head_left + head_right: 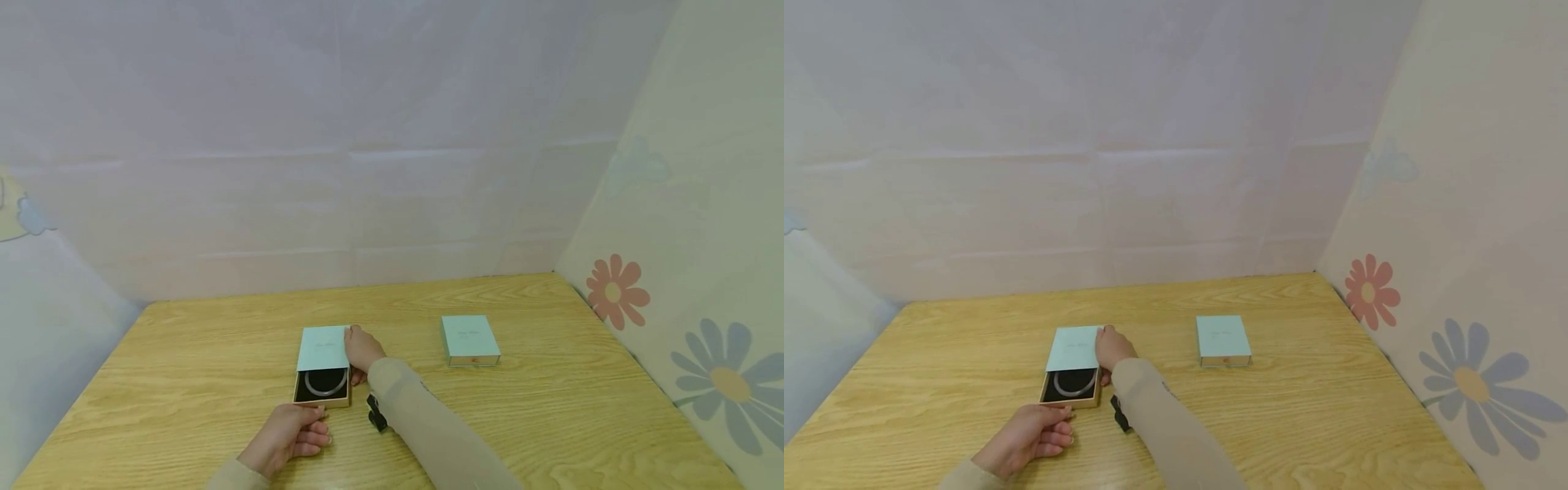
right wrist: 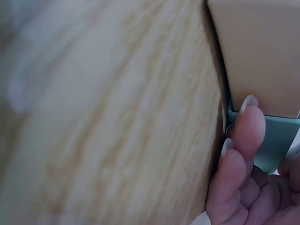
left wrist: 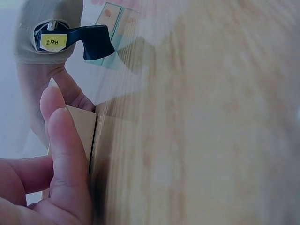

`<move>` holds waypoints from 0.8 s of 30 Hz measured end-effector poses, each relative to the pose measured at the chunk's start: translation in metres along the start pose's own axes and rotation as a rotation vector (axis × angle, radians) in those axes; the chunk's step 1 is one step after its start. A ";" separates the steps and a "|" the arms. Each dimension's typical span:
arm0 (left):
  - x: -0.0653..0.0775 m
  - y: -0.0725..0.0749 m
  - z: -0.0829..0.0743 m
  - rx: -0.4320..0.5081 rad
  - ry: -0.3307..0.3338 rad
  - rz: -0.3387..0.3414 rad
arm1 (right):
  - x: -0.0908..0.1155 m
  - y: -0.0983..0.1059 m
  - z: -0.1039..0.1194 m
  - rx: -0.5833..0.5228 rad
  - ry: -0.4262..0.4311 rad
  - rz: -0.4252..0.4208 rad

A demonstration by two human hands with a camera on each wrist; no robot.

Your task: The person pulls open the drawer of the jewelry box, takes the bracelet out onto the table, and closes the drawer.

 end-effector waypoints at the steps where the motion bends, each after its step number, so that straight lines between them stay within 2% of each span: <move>1: 0.000 0.000 0.000 0.000 0.000 -0.002 | 0.000 0.000 0.000 -0.001 0.000 0.000; 24: 0.003 0.000 0.001 -0.002 0.004 -0.005 | 0.000 0.000 0.001 0.017 0.013 0.019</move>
Point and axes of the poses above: each hand's wrist, its own x-axis away from the middle knuckle, its own y-axis out of the back of the hand, z = x × y, the point moved 6 cm from there along -x, towards the middle knuckle, and after that the axes turned 3 degrees about -x, right-handed, at the moved point
